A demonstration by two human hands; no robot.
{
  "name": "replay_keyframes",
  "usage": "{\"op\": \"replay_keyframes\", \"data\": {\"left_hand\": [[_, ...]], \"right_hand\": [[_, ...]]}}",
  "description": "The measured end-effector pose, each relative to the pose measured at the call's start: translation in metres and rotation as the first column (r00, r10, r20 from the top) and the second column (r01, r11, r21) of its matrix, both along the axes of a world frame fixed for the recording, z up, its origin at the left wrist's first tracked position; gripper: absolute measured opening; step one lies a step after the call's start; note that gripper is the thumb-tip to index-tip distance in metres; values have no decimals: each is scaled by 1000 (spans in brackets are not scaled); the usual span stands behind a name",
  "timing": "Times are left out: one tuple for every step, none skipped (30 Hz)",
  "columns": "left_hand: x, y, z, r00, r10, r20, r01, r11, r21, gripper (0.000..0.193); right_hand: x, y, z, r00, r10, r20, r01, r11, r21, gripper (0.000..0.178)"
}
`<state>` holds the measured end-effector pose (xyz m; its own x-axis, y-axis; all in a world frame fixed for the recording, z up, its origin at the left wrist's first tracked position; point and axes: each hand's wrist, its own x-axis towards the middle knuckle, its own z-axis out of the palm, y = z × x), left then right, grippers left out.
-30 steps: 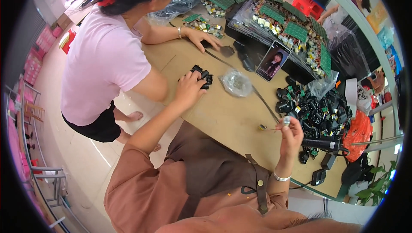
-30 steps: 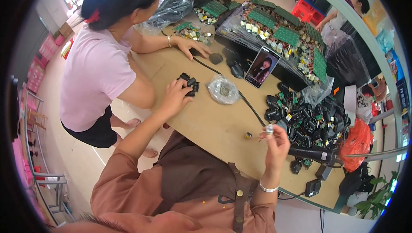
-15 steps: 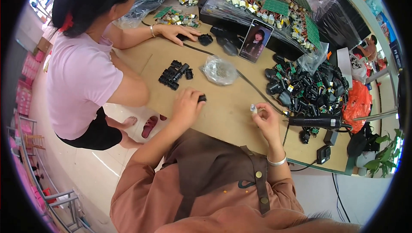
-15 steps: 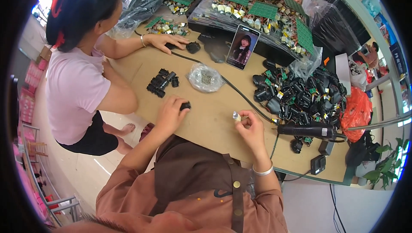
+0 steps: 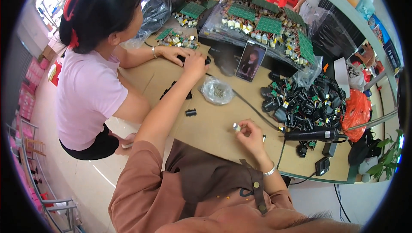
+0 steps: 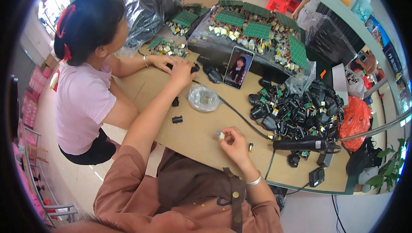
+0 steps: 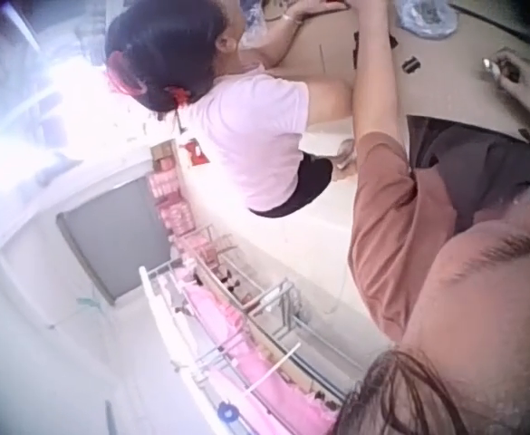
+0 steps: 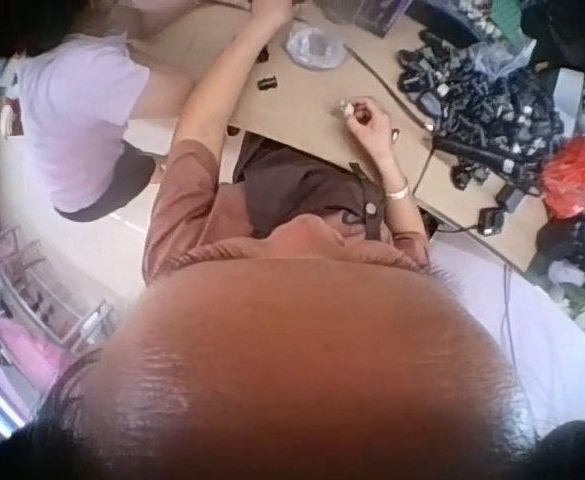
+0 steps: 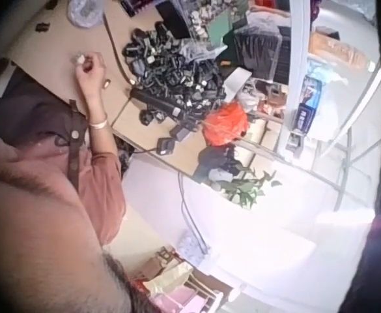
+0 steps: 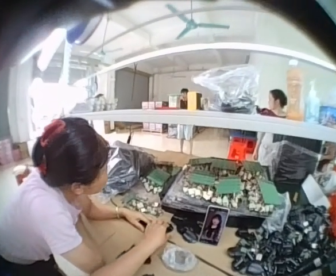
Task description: The person assembles small electronic components and plastic casing using an electric screwdriver to secure the screws.
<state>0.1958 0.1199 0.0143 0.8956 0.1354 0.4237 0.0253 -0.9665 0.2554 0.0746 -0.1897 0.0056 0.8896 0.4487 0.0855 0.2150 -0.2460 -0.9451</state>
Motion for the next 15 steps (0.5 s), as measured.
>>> {"op": "replay_keyframes", "data": {"left_hand": [[9,2,-5,997,0,-80,7,997,77,26],[12,5,-14,992,27,-125,-9,990,140,21],[17,4,-18,994,26,-104,-10,989,146,21],[17,5,-19,994,-3,-107,20,986,163,20],[16,6,-21,994,-28,-110,47,983,180,20],[10,1,-15,995,-26,-98,44,981,190,20],[1,-10,-6,993,-74,90,56,981,184,18],[-11,-22,2,955,-118,273,70,981,180,16],[-33,-37,15,938,-172,303,106,969,221,14],[-57,-55,26,916,-230,327,147,954,259,13],[-83,-72,24,911,-292,292,207,935,289,13],[-114,-89,20,913,-334,234,257,917,306,13],[-142,-103,16,883,-437,171,372,874,313,15],[-164,-112,11,840,-532,108,481,821,308,16],[-176,-119,1,841,-531,102,484,824,294,16]], "right_hand": [[1,1,-1,999,-6,32,6,1000,9,21],[-1,1,3,999,-10,37,9,1000,23,21],[0,-1,1,997,-33,69,31,999,35,21],[0,-3,0,996,-49,74,45,997,58,21],[1,-5,0,995,-61,79,54,995,82,20],[1,-7,-1,994,-60,91,52,994,92,20],[2,-10,-3,993,-91,80,83,992,98,19],[3,-12,-3,991,-120,67,113,988,102,19],[3,-15,-1,991,-116,67,108,989,104,19],[2,-18,2,989,-145,-2,144,981,126,20],[2,-20,5,982,-174,-74,183,973,143,20],[3,-23,7,979,-176,-105,189,973,131,21],[6,-24,8,978,-177,-110,191,973,126,21],[8,-23,10,968,-168,-185,197,968,154,21],[9,-23,10,953,-157,-260,207,962,176,22]]}}
